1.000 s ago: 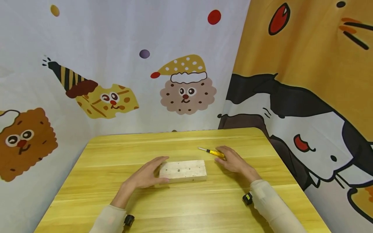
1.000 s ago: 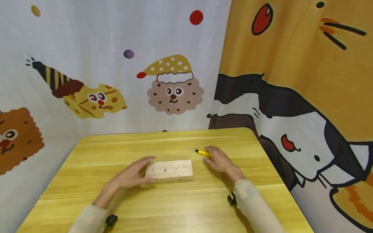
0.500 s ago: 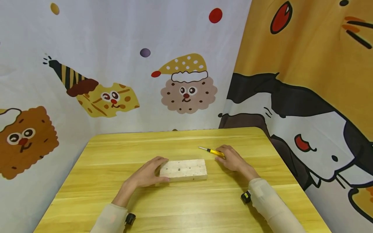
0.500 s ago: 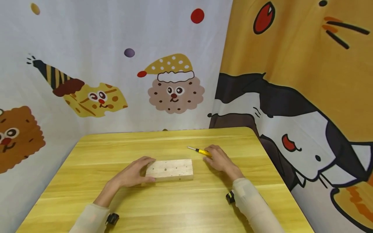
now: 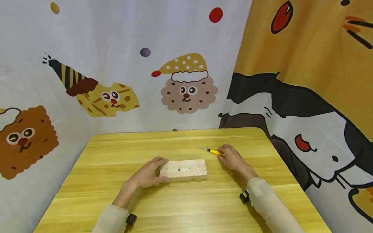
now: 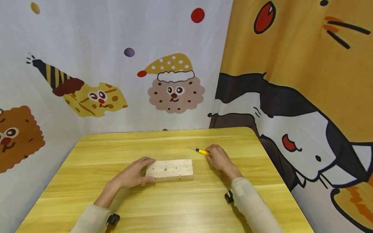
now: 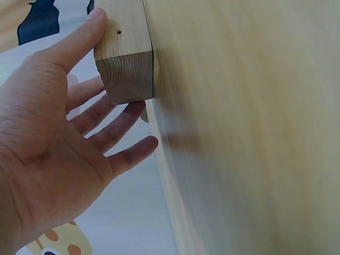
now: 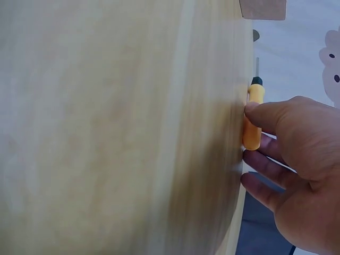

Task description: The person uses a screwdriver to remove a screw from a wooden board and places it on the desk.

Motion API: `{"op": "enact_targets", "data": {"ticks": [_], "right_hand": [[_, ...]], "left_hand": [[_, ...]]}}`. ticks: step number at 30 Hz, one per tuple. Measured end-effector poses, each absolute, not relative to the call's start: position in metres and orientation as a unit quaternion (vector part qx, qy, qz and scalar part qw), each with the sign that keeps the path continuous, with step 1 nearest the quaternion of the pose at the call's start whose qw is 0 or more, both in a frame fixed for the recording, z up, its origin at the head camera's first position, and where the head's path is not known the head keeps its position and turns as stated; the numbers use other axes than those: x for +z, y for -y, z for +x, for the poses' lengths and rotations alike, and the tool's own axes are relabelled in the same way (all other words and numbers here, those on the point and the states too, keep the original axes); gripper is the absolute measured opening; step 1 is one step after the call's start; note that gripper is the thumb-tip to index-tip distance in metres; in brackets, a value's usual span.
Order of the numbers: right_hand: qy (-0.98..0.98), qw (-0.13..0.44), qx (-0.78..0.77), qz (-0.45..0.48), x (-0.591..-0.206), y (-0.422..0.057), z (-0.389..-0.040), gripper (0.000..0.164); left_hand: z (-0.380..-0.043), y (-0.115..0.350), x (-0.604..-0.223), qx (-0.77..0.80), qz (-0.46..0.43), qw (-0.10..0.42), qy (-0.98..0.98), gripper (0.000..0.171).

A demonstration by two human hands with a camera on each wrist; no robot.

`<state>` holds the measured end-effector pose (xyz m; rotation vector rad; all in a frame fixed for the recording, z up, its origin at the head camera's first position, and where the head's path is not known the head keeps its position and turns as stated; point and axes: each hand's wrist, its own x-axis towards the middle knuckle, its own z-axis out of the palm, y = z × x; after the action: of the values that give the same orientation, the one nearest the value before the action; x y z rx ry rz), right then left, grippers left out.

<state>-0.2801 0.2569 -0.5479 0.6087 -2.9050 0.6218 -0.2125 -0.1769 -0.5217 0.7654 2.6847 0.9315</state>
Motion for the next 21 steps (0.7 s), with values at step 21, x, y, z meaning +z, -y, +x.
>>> {"op": "enact_targets", "data": {"ticks": [21], "right_hand": [[0.954, 0.048, 0.243, 0.169, -0.5466, -0.253, -0.2801, 0.017]], "left_hand": [[-0.2087, 0.1749, -0.5225, 0.318, 0.258, 0.093, -0.908, 0.082]]}}
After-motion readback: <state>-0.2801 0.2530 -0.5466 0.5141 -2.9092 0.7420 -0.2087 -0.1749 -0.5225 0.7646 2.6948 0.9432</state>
